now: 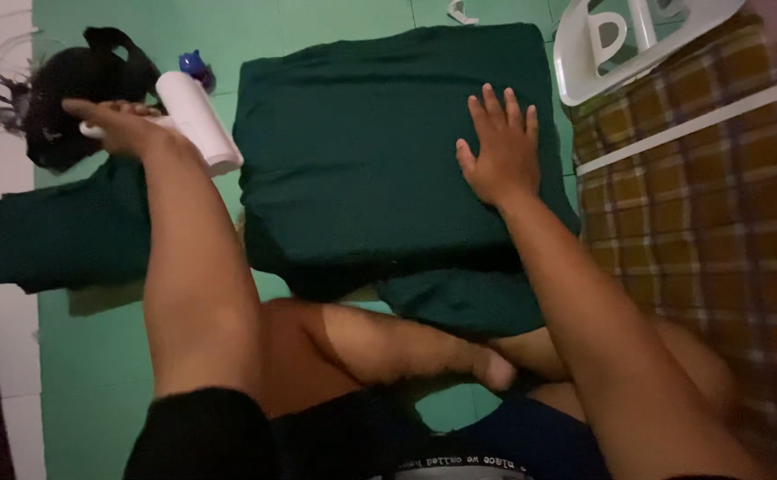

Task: Cleaning a folded green garment using a lint roller to remove dust and lint

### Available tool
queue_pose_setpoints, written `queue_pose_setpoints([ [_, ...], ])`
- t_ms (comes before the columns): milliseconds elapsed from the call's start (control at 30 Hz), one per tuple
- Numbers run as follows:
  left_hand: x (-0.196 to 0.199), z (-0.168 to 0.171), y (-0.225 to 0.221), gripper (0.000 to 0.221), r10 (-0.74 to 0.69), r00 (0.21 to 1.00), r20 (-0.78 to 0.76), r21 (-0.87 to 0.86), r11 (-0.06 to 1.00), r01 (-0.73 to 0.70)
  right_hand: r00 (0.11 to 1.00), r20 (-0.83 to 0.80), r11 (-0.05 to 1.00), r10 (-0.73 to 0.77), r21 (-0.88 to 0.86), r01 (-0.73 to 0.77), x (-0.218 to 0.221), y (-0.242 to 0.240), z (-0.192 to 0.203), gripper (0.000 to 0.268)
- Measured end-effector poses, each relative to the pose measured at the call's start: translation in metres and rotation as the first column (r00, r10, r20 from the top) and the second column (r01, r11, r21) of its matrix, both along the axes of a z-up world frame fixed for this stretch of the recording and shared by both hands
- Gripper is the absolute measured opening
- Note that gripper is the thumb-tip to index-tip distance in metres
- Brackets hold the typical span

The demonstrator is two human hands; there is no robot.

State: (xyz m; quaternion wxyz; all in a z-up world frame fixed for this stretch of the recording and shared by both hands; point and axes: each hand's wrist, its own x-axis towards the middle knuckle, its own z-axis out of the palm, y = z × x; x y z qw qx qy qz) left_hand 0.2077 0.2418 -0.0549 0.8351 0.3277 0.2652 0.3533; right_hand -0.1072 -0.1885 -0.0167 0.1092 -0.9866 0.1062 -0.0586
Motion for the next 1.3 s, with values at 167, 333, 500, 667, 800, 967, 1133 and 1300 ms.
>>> queue_pose_setpoints([
  [167,-0.130,0.107,-0.122,0.060,-0.371,0.913,-0.172,0.038,0.923,0.383,0.997,0.068,0.998,0.046,0.031,-0.048,-0.002,-0.005,-0.012,0.065],
  [333,-0.181,0.063,-0.240,0.049,-0.644,0.765,0.003,-0.172,0.753,0.635,0.997,0.077,1.000,0.023,-0.010,-0.022,0.002,-0.009,-0.018,0.066],
  [500,-0.178,0.037,-0.231,0.050,-0.525,0.836,-0.157,-0.150,0.850,0.506,0.998,0.062,1.000,0.020,0.013,-0.021,0.001,-0.007,-0.014,0.065],
  [667,-0.173,0.085,-0.111,0.048,-0.323,0.879,-0.350,0.071,0.927,0.369,0.996,0.088,0.999,0.034,0.011,-0.036,0.001,-0.006,-0.016,0.064],
  [800,-0.133,0.041,0.000,0.048,-0.073,0.974,-0.217,0.108,0.989,0.098,1.000,0.016,1.000,0.010,0.014,-0.010,0.000,-0.001,-0.005,0.066],
  [967,-0.171,0.080,-0.017,0.049,-0.131,0.967,-0.219,-0.003,0.991,0.134,0.993,0.109,0.999,0.045,0.013,-0.046,0.003,-0.007,-0.022,0.065],
  [1133,-0.225,0.076,-0.149,0.053,-0.419,0.882,-0.214,-0.196,0.903,0.382,0.996,0.072,0.999,0.043,0.009,-0.044,0.004,-0.007,-0.018,0.067],
  [1300,-0.258,0.008,-0.251,0.047,-0.529,0.847,0.054,-0.418,0.759,0.500,0.998,0.053,0.999,0.035,-0.014,-0.034,0.002,-0.007,-0.013,0.066],
])
